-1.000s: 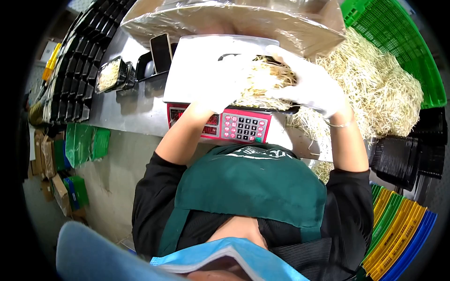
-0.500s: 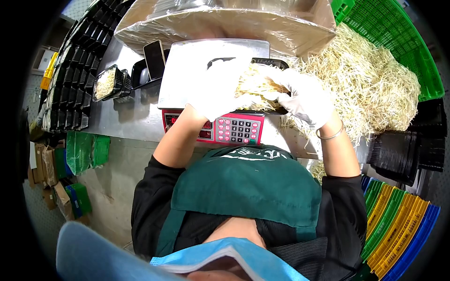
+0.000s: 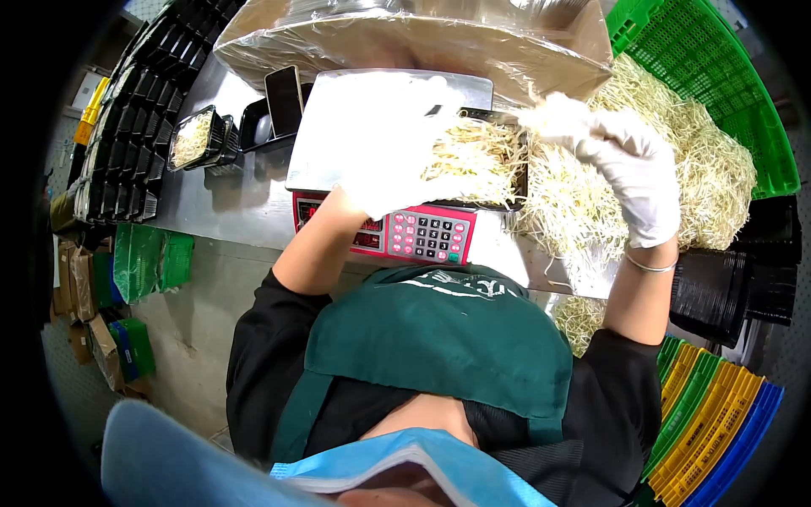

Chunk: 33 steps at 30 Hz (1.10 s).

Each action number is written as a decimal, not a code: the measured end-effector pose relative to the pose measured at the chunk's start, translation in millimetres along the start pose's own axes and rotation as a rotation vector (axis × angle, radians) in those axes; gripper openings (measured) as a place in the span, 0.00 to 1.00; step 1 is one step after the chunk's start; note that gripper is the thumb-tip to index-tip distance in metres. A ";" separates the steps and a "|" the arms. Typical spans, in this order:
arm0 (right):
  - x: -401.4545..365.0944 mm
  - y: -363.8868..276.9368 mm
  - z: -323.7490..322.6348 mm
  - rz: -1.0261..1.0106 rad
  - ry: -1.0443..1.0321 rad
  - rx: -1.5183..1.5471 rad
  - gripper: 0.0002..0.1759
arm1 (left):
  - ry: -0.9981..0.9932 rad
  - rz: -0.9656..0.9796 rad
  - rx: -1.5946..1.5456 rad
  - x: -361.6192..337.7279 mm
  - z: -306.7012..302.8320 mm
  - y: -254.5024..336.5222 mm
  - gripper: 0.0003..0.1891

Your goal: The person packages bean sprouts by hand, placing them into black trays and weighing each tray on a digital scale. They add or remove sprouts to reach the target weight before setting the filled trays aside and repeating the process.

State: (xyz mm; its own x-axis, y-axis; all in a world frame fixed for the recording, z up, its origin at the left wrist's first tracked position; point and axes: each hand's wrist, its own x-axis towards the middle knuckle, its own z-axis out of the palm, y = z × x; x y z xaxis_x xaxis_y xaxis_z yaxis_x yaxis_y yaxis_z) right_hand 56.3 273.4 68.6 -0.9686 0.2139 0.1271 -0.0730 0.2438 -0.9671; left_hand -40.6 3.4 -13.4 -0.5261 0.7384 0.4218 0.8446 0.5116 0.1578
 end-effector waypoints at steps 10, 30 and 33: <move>17.7 17.8 54.9 -0.096 -0.474 -0.178 0.26 | 0.143 -0.326 -1.120 -42.1 -40.8 -11.7 0.23; 8.7 13.9 72.4 -0.357 -0.277 -0.437 0.38 | -0.082 -0.021 -0.133 9.7 12.0 -1.2 0.45; 6.9 38.1 82.7 -0.225 -0.156 -0.335 0.43 | -0.157 -0.043 -0.113 14.8 6.2 6.5 0.46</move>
State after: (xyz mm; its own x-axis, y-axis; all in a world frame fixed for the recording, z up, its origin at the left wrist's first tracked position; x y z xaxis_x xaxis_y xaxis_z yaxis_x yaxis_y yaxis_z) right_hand 27.2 205.9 14.4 -0.9636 -0.0190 0.2668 -0.2301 0.5670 -0.7909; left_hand -43.5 20.4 -11.7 -0.5638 0.7808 0.2693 0.8219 0.4985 0.2755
